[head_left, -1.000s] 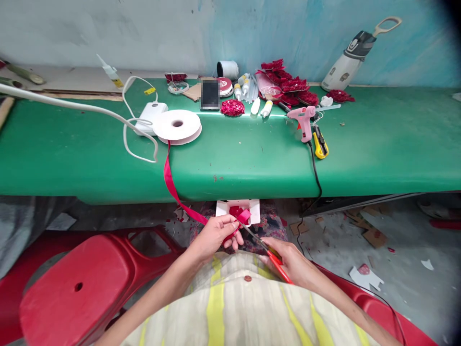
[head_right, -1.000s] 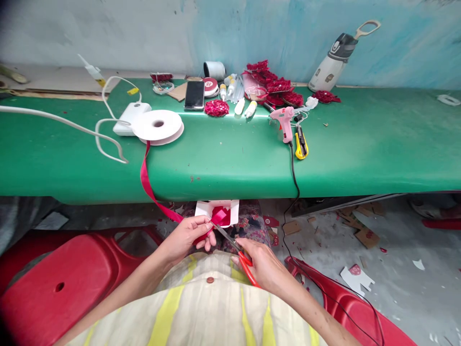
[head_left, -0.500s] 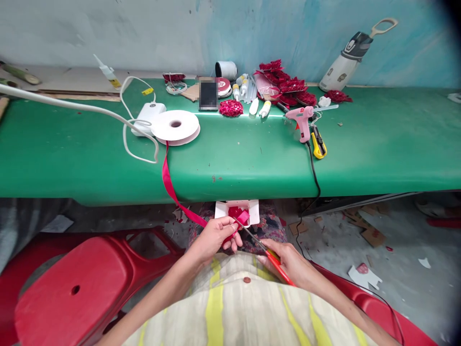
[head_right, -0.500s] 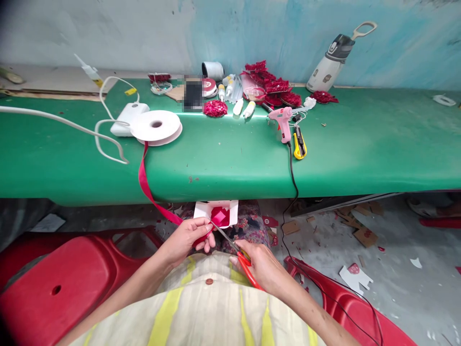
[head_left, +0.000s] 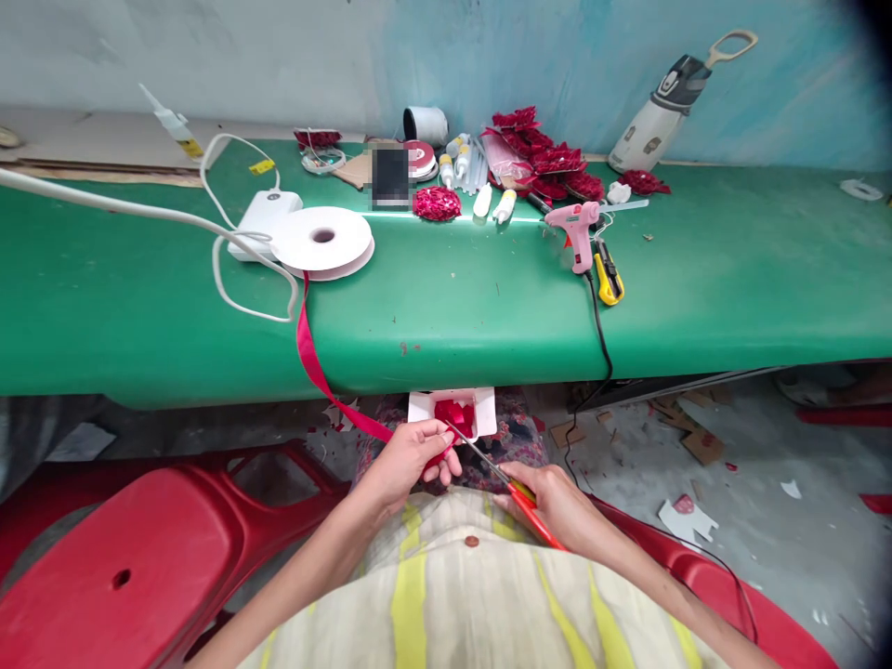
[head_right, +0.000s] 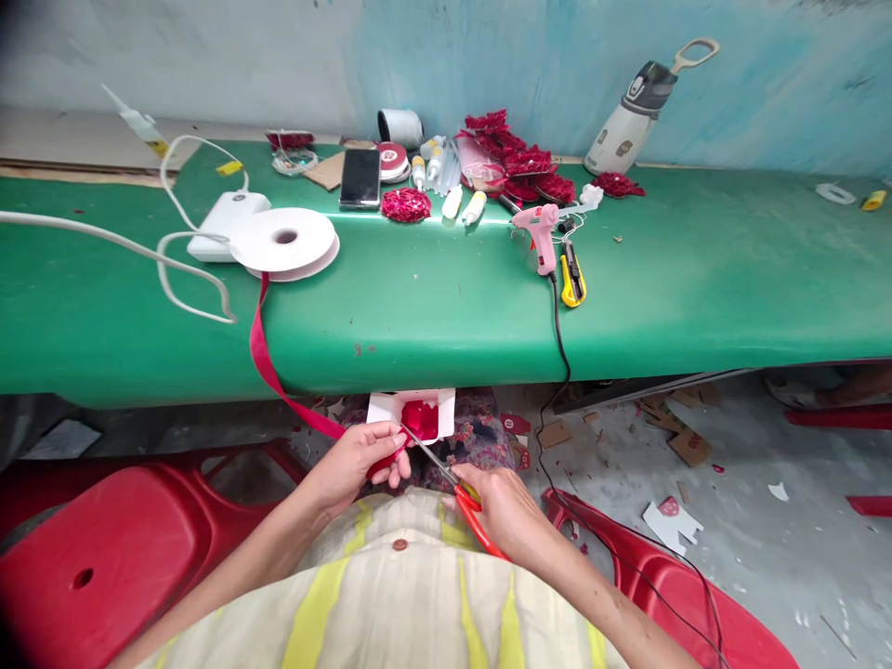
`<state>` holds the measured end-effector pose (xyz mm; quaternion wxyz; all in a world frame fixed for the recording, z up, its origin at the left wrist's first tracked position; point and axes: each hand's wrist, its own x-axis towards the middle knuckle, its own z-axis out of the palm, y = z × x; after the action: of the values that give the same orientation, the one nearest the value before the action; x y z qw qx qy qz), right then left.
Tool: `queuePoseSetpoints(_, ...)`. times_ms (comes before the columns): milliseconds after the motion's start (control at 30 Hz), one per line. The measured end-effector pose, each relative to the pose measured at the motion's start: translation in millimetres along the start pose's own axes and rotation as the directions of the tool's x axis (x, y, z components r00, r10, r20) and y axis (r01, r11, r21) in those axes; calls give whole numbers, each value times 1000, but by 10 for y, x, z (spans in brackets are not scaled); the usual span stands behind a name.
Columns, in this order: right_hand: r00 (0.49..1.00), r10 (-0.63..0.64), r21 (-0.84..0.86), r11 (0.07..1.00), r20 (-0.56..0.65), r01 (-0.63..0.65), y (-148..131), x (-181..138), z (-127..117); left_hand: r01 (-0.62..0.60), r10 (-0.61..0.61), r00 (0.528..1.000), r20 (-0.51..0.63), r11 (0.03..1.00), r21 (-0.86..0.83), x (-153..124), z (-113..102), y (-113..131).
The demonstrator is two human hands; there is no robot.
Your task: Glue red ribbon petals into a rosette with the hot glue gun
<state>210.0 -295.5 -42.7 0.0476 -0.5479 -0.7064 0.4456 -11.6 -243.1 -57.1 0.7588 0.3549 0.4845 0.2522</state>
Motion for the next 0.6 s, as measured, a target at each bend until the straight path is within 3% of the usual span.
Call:
queuePoseSetpoints(200,999,36,-9,999,-37,-36,26,10,21,25,-25,999,-39,1000,6,-3,-60,-8)
queuePoseSetpoints(333,992,-24,150,988,-124,43,51,5,49,19,-19,998,-59,1000,-1,-111,-83,-9)
queuePoseSetpoints(467,959,-106,369,907,-263,202,-67,82,67,-19,22,996,85,999,-39,-240,25,34)
queuePoseSetpoints(600,965,-54,631,747,-258,211,-299,194,85,-55,56,973,225,998,-11,-303,188,92)
